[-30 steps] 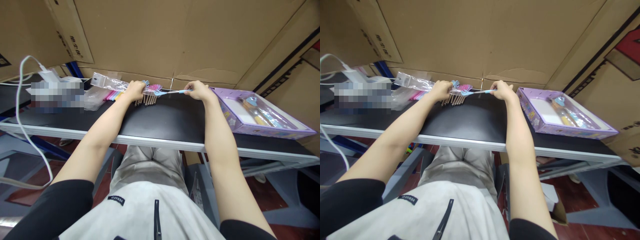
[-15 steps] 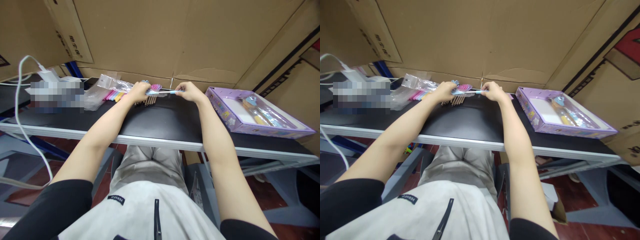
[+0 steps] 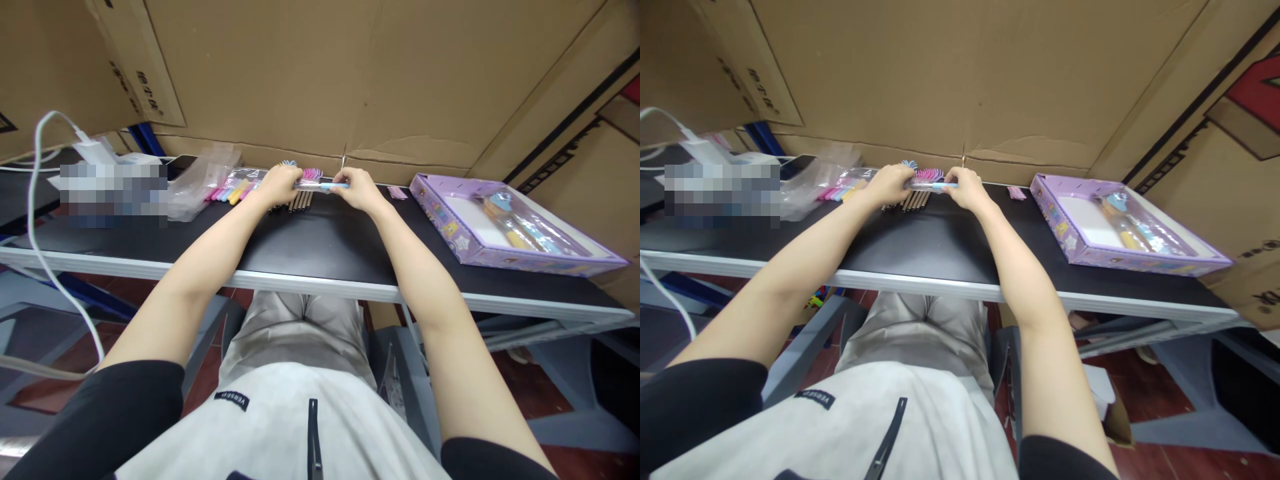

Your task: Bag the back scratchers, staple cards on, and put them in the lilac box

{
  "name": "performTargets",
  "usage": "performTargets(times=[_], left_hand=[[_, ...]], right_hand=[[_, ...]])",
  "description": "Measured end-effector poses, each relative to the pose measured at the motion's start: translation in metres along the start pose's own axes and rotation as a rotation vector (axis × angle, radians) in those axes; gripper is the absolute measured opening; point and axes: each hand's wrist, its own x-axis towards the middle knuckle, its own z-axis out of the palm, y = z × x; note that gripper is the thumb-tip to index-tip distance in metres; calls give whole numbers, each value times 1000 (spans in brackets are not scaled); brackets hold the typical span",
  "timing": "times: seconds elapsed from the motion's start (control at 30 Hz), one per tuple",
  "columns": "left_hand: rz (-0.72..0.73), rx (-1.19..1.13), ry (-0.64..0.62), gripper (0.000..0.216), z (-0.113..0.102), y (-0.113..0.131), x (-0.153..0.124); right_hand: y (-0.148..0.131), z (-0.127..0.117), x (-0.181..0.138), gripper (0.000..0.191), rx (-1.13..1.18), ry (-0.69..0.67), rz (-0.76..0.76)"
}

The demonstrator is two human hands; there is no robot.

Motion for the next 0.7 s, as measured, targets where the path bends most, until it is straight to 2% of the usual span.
performTargets(times=[0.3,0.47,0.7], left_hand=[[63,-43,37,29,1,10,3],[-2,-43,-10,26,-3,4,1],[-31,-22,23,25,4,-13,1]], right_hand=[[-14,9,-3,26,25,-10,-52],[-5,-5,-2,25,-52,-51,-30],[11,-20,-3,20,-67,-102,24]])
